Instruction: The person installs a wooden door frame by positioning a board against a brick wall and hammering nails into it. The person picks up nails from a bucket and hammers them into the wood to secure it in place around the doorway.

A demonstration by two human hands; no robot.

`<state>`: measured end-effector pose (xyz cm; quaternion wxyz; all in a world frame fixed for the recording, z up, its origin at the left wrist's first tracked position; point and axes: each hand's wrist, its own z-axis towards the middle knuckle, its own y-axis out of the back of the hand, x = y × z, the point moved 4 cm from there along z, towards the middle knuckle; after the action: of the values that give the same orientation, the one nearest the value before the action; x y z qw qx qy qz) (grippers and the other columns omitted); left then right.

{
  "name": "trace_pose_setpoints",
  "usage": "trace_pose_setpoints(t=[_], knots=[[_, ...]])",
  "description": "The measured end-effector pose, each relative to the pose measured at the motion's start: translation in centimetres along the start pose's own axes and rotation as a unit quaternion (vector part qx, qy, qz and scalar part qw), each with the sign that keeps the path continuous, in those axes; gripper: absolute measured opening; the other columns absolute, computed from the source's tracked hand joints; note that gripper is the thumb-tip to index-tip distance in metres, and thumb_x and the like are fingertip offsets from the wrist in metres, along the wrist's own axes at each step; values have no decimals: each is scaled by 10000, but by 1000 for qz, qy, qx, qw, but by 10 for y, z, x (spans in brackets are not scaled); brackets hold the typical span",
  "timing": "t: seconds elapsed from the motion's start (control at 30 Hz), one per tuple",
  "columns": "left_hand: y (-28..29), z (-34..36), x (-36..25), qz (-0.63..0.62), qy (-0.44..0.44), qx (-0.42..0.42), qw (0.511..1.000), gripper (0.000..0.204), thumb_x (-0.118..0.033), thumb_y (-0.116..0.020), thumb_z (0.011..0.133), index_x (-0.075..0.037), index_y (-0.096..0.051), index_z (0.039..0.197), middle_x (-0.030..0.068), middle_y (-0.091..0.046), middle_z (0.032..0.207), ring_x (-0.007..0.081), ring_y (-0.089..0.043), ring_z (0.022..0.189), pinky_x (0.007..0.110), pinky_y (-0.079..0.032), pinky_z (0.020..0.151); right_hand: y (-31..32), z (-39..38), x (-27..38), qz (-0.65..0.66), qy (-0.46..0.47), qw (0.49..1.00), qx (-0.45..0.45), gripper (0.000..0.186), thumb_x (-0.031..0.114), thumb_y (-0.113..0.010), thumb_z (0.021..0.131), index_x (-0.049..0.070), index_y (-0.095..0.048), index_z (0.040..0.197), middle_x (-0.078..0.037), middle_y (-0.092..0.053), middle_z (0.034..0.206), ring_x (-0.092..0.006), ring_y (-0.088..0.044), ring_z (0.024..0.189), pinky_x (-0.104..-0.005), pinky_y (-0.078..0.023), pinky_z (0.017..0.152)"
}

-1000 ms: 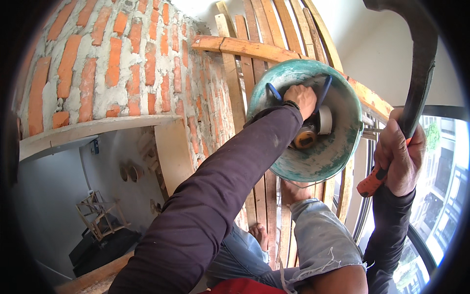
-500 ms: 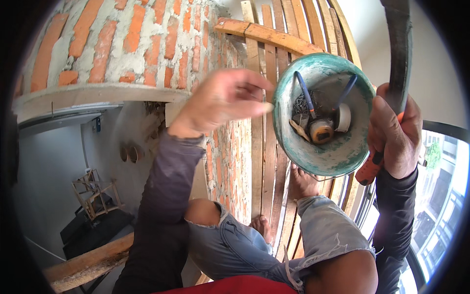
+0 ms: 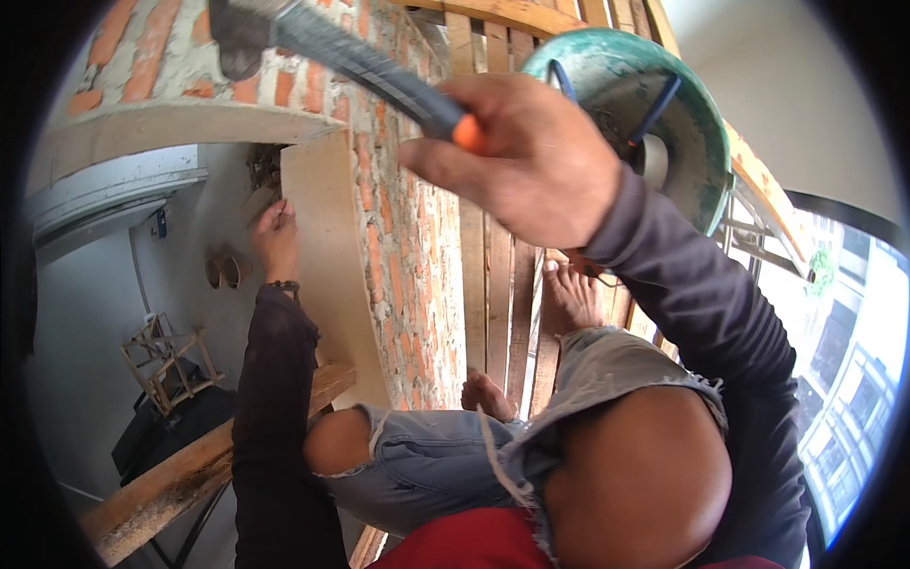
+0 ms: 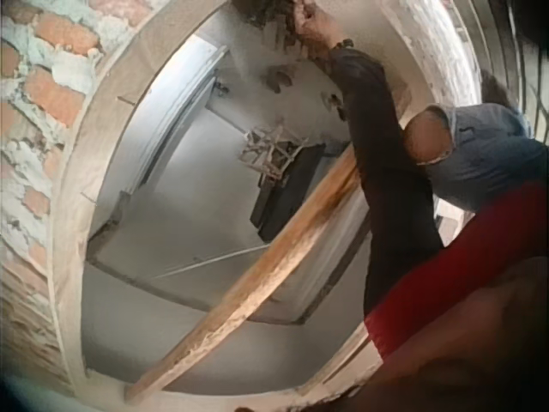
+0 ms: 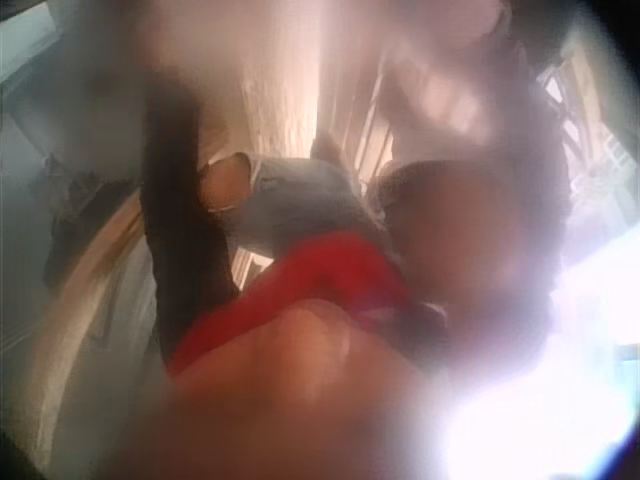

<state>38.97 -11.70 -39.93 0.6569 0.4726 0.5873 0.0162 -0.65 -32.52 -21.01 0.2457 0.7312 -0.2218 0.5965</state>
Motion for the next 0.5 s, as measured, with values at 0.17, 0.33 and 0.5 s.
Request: trace_pose_setpoints(t=[0.17, 0.33, 0.5], knots=[[0, -9, 41, -71, 31, -56, 995, 142, -146, -709, 943, -21, -664, 991, 3, -664, 844, 86, -589, 735, 235, -471, 652, -3, 5, -7, -65, 14, 998, -23, 356, 318, -718, 889, -33, -685, 940, -115, -569, 606, -213, -555, 557, -385, -475, 582], [-10, -1, 52, -124, 4, -65, 990, 202, -206, -695, 966, -6, -669, 965, 3, -654, 828, 88, -560, 709, 244, -441, 649, 21, -13, -28, -56, 4, 997, -58, 347, 305, -714, 878, -34, -692, 951, -151, -593, 635, -269, -587, 588, -416, -494, 620], [-18, -13, 30, 24, -22, -88, 996, 263, -248, -661, 990, 14, -678, 973, 24, -674, 857, 110, -576, 735, 268, -463, 694, 62, -51, -37, -64, -52, 992, -98, 301, 262, -734, 872, -24, -667, 938, -109, -582, 687, -221, -557, 641, -374, -467, 636]])
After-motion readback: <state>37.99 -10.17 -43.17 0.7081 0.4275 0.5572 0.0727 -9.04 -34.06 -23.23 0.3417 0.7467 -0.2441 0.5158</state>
